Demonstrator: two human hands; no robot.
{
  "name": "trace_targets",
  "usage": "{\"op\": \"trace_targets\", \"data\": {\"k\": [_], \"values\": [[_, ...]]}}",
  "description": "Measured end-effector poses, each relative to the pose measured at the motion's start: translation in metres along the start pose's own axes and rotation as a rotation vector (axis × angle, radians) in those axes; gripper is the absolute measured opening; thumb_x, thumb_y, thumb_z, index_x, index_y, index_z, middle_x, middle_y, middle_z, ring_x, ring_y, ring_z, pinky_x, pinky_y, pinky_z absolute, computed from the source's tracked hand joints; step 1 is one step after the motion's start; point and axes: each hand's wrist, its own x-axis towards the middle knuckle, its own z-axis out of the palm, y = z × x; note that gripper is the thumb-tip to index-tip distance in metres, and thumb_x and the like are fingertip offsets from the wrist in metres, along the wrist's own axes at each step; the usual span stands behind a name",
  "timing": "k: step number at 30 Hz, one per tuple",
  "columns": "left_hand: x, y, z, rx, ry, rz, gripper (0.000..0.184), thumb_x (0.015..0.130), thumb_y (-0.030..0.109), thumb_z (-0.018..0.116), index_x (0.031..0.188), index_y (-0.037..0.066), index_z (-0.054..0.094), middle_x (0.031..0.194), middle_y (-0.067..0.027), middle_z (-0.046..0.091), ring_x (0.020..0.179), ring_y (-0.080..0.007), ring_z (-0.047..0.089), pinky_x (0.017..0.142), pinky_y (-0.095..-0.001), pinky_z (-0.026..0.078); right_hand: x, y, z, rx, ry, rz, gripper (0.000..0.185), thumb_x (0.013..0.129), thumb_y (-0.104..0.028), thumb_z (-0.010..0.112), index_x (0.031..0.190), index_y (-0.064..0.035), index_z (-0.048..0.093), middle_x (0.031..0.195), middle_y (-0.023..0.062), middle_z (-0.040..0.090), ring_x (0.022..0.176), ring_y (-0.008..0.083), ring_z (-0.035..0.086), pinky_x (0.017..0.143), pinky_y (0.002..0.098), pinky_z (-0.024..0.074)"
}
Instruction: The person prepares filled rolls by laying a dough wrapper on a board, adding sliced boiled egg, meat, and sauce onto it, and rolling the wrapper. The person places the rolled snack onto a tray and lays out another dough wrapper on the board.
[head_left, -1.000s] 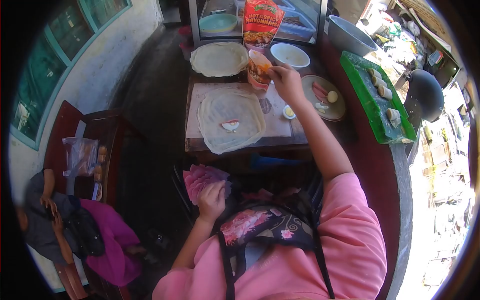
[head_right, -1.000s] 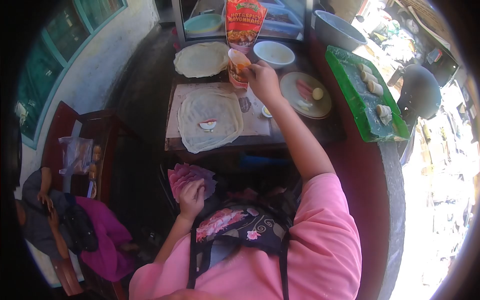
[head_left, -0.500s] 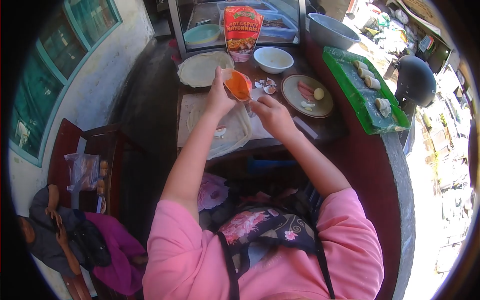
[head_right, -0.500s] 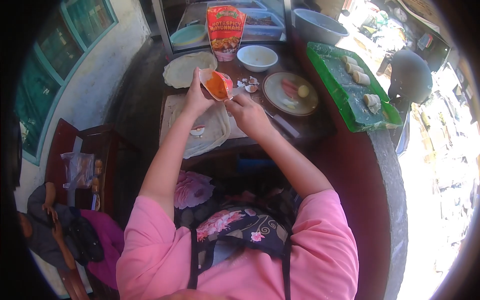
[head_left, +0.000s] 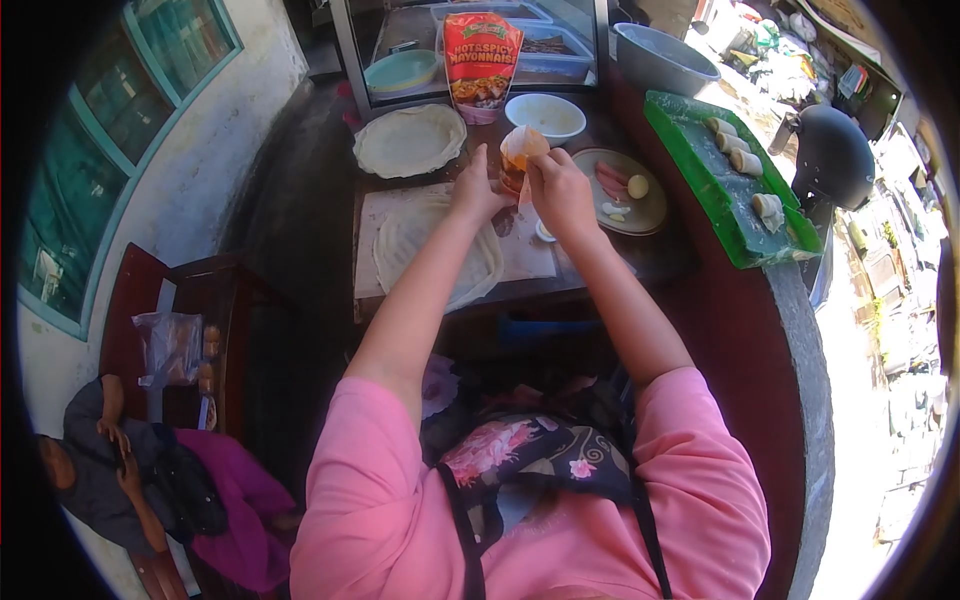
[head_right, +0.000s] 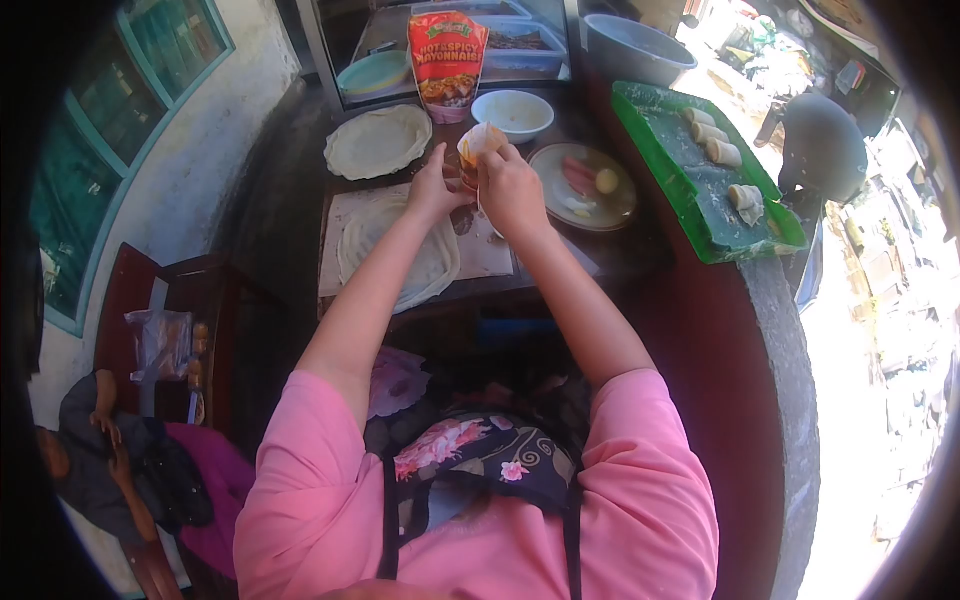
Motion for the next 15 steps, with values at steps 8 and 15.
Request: {"op": "trace_targets", "data": {"k": [8, 15], "values": [[-0.001, 0.0, 0.017, 0.067, 0.189, 0.027, 0.105, 0.047, 0.027, 0.091, 0.133, -0.003, 0.039, 0.108, -0.0193, 0.063, 0.097, -0.0334, 0.064, 0.083, -0.0386, 0.052, 0.017, 0.025, -0.005, 0.652, -0.134, 0.708, 0.018, 0.086, -0.009, 0.057, 0.094, 0.0058, 0.064, 0.076, 0.0099, 0.063, 0.062, 0.0209, 0.062, 0.061, 0.029, 0.0524], [-0.008, -0.006, -0.001, 0.081, 0.233, -0.027, 0.088, 0.05, 0.022, 0.088, 0.124, 0.0, 0.046, 0.106, -0.0194, 0.064, 0.093, -0.0337, 0.065, 0.082, -0.0392, 0.052, -0.006, 0.03, 0.007, 1.259, 0.17, 0.999, 0.017, 0.088, -0.006, 0.054, 0.096, 0.0062, 0.063, 0.075, 0.0096, 0.06, 0.063, 0.018, 0.06, 0.06, 0.0308, 0.0559]]}}
